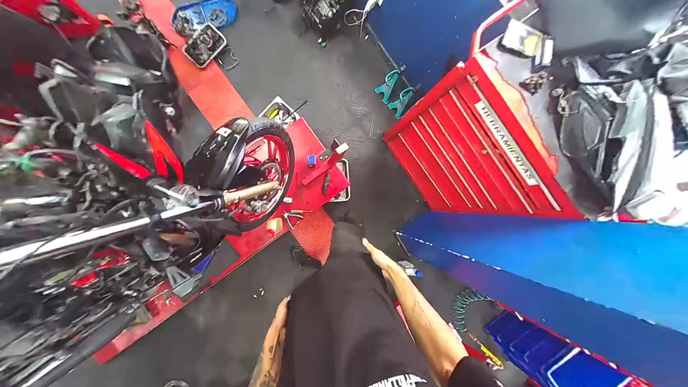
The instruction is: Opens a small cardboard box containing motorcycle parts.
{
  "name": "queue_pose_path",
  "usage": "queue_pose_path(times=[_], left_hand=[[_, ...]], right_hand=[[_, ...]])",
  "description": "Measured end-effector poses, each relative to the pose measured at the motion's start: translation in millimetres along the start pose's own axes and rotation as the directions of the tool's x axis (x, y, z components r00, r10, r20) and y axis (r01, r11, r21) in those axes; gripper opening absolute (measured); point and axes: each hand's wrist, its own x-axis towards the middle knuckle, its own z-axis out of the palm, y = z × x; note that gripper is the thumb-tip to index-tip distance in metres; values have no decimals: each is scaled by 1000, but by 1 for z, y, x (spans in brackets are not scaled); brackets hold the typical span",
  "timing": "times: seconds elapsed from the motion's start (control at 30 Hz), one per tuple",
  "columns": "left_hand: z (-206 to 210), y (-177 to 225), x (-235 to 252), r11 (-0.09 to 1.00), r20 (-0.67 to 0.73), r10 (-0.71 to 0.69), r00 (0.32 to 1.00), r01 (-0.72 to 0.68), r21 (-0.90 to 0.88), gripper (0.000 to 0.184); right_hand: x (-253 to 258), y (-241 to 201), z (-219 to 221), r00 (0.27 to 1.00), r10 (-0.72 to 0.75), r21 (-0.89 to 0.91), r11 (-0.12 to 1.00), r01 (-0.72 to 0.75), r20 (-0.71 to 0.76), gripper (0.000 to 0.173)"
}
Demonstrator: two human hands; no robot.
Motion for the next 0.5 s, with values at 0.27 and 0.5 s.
queue_pose_path(times=[0.27, 0.5], left_hand=[[173, 129, 193, 949, 53, -189, 981, 168, 267, 65], [275, 229, 315, 820, -72, -146, 987, 161, 550, 64]], right_hand=[[104, -103, -162, 985, -138, -739, 673, 17, -103, 74], [115, -114, -256, 994, 89, -733, 671, -109, -65, 90]])
